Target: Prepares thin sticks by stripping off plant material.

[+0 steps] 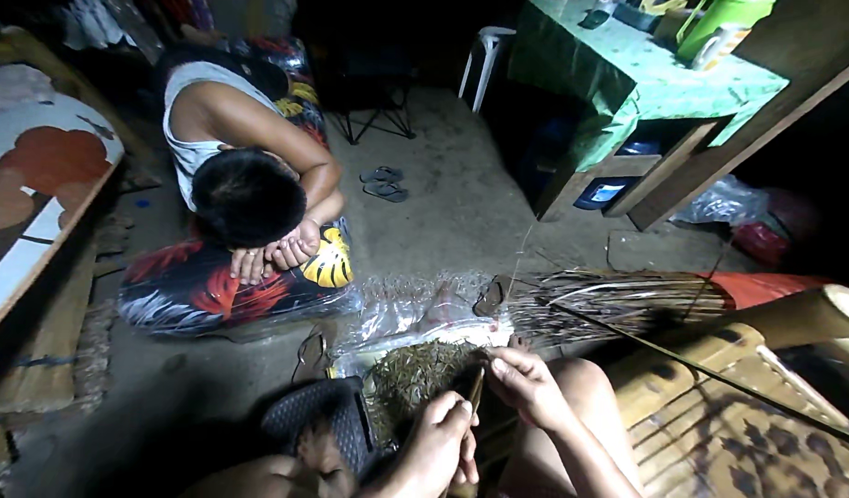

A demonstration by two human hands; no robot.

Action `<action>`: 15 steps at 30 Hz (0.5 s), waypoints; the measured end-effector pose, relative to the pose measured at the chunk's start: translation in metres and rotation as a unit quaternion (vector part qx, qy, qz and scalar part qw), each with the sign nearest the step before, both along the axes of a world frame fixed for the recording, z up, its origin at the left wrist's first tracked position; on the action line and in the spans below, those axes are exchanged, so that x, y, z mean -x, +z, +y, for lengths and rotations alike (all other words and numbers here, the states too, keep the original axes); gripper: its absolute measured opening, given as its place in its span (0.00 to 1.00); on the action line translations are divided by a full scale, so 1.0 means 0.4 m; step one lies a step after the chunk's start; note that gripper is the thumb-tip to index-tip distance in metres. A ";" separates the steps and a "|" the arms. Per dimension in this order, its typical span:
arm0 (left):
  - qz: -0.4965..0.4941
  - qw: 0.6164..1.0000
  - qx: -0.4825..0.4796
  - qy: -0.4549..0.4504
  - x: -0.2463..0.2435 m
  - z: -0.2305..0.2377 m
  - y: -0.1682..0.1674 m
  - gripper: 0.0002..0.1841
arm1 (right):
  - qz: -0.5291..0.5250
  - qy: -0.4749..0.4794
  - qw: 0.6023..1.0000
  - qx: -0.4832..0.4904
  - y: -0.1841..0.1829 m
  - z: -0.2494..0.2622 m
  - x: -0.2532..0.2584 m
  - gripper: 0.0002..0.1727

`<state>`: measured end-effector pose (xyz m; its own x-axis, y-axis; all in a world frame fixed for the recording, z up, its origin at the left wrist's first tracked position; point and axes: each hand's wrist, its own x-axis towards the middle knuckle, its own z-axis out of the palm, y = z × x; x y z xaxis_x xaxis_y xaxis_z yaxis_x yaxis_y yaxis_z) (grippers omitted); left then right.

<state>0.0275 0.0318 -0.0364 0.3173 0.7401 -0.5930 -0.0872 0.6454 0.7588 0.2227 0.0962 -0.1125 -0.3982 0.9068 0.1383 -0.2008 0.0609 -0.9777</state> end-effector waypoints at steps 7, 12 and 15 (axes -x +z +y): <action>0.018 1.000 0.000 0.018 0.000 0.007 -0.004 0.13 | -0.105 -0.003 0.990 -0.091 0.026 -0.023 -0.012 0.13; -0.002 0.999 -0.014 0.037 -0.004 0.008 -0.007 0.13 | -0.192 0.001 0.949 -0.249 0.020 -0.064 0.015 0.23; -0.006 0.999 -0.007 0.039 -0.008 0.008 -0.003 0.13 | -0.221 -0.050 0.934 -0.277 0.011 -0.045 0.010 0.24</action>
<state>0.0306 0.0350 -0.0378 0.2660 0.7708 -0.5789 -0.1464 0.6259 0.7661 0.2188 0.0784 -0.1081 -0.4445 0.7811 0.4386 0.2496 0.5782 -0.7768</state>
